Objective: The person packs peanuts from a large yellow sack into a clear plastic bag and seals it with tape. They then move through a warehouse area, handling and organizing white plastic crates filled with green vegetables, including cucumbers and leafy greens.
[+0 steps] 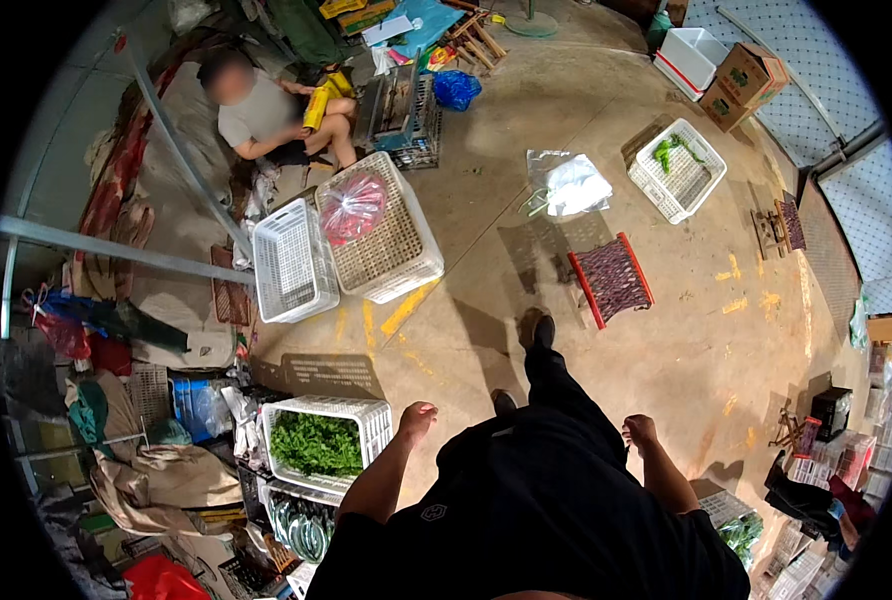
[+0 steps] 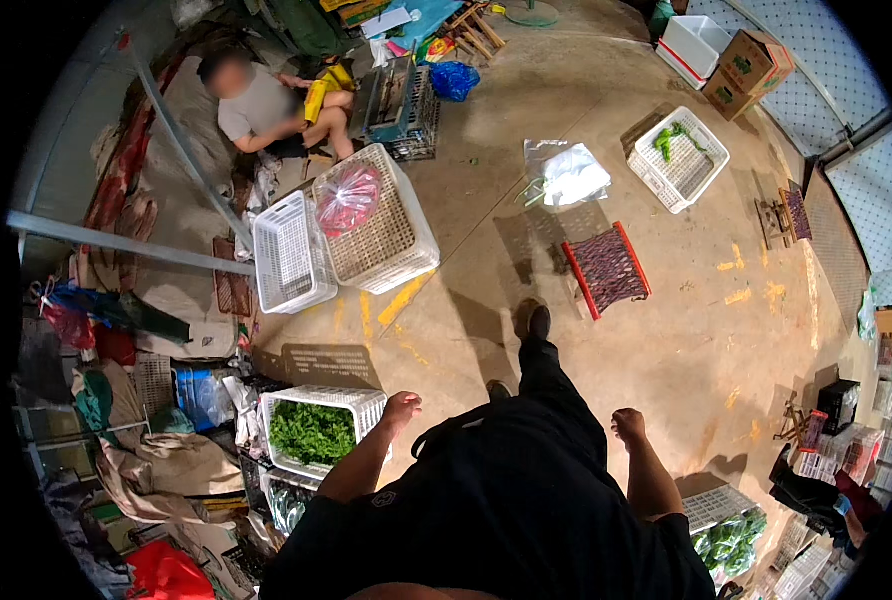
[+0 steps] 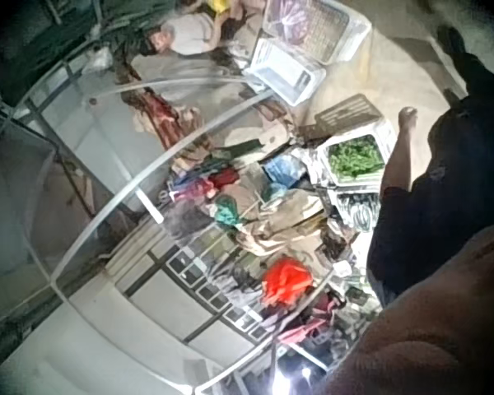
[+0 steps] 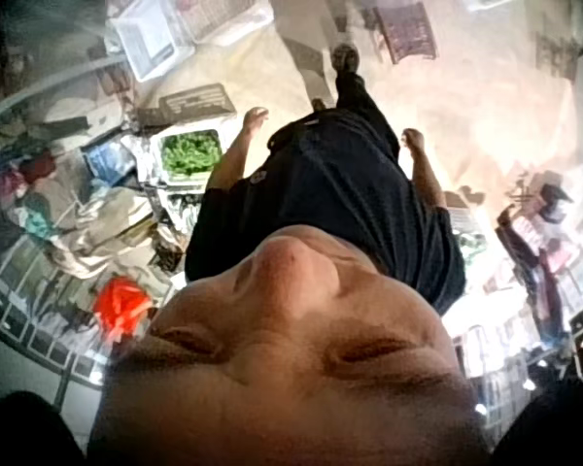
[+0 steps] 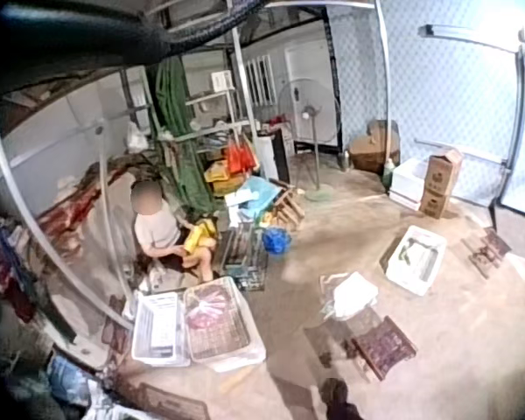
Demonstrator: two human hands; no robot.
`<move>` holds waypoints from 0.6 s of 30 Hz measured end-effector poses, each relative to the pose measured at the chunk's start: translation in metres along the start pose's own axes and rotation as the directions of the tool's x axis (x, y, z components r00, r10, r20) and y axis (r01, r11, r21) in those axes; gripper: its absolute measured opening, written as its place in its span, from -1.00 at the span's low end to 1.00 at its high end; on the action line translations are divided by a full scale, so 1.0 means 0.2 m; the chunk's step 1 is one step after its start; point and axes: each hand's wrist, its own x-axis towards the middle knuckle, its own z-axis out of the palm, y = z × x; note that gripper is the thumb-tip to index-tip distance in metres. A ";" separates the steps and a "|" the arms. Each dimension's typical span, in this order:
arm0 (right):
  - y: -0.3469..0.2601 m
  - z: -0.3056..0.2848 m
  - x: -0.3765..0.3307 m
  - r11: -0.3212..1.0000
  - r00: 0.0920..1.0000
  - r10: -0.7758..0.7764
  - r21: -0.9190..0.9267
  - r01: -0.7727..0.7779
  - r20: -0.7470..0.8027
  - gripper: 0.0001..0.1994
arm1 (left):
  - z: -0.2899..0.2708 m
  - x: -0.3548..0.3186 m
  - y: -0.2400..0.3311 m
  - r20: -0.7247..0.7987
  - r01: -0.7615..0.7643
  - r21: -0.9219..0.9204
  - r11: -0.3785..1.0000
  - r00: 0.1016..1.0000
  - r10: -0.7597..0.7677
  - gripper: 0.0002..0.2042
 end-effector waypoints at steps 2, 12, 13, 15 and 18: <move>-0.08 0.03 0.09 0.998 0.999 0.035 -0.051 -0.037 -0.035 -0.85 | -0.03 0.08 0.12 -0.018 -0.055 -0.030 0.998 0.998 0.055 -0.72; -0.96 -0.16 0.82 0.970 0.999 -0.024 -0.242 0.015 -0.034 -0.86 | -0.24 0.43 0.46 -0.160 0.288 -0.168 0.943 0.936 -0.314 -0.76; -1.13 -0.18 0.90 0.947 0.997 -0.079 -0.313 0.074 -0.004 -0.85 | -0.27 0.45 0.51 -0.151 0.255 -0.228 0.940 0.944 -0.293 -0.77; -1.42 -0.31 1.07 0.962 0.972 -0.218 -0.183 0.201 -0.082 -0.84 | -0.15 0.56 0.71 -0.155 0.244 -0.282 0.928 0.943 -0.295 -0.79; -2.07 -0.03 1.08 0.971 0.982 -0.183 -0.150 0.189 0.053 -0.81 | -0.27 0.56 0.84 -0.148 0.251 -0.364 0.897 0.935 -0.322 -0.81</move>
